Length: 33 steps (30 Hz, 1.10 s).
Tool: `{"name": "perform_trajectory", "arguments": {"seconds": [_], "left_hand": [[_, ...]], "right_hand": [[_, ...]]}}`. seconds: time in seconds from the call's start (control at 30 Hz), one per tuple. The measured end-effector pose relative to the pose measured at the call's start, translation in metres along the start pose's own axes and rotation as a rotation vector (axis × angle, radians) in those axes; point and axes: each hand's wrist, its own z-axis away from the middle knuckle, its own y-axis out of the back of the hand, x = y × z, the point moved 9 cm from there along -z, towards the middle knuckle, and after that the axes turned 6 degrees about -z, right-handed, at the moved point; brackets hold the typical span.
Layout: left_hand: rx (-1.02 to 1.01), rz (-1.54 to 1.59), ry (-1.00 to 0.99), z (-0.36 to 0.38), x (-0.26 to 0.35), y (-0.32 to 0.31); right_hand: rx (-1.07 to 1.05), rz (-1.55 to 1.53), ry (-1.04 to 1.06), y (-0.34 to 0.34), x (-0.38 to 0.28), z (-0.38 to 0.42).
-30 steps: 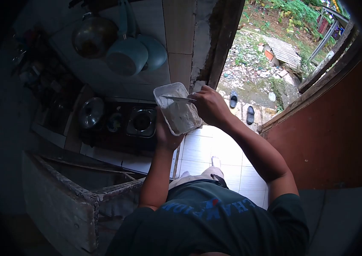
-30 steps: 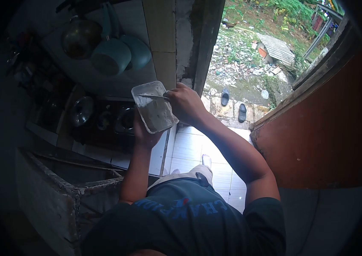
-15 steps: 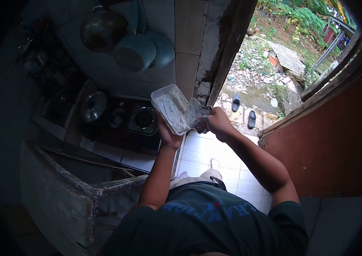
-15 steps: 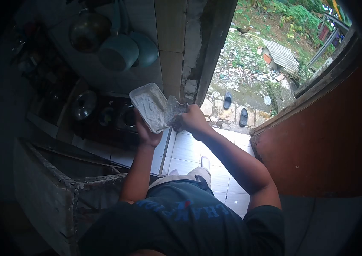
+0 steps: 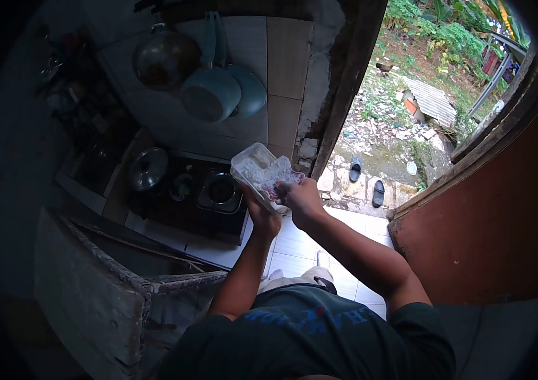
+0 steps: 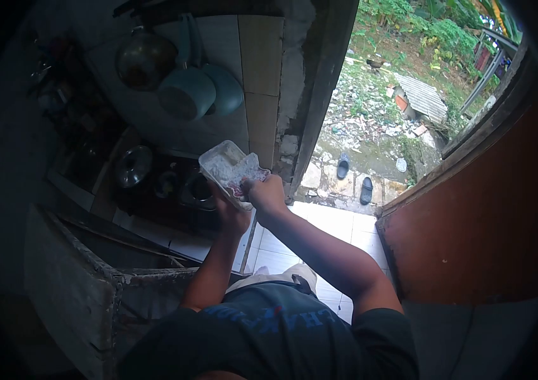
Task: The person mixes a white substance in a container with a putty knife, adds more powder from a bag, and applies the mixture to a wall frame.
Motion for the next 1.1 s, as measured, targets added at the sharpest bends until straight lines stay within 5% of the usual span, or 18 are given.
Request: {"name": "perform_trajectory", "arguments": {"seconds": [0.17,0.23,0.3,0.37,0.5,0.63,0.7,0.83,0.87,1.1], "left_hand": [[-0.077,0.173,0.14,-0.002,0.008,-0.021],[-0.141,0.388,0.235,-0.004,0.006,-0.023],[-0.268,0.392,0.172,-0.005,0.017,-0.028],[-0.233,0.239,0.272,-0.005,0.015,-0.021],[-0.077,0.287,0.431,-0.005,0.023,-0.028],[-0.168,0.184,0.341,-0.014,0.029,-0.034],[-0.107,0.414,0.409,-0.015,0.026,-0.033],[-0.263,0.196,0.043,-0.022,0.054,-0.033],[-0.143,0.345,0.242,-0.023,0.041,-0.027],[-0.067,0.333,0.292,-0.044,0.0,0.04]], "right_hand": [[-0.053,0.312,0.266,-0.001,-0.048,-0.009],[-0.056,0.656,0.759,-0.016,-0.105,0.029],[-0.094,0.817,0.711,-0.019,-0.112,0.035],[-0.486,1.258,1.108,-0.048,-0.101,0.053],[-0.536,1.149,1.037,-0.035,-0.127,0.048],[-0.418,1.146,1.125,-0.032,-0.127,0.052],[-0.42,1.16,1.208,-0.032,-0.112,0.063],[-0.436,1.209,1.282,-0.023,-0.082,0.08],[-0.418,1.198,1.297,-0.019,-0.079,0.081],[-0.415,1.227,1.353,-0.008,-0.072,0.107]]}}
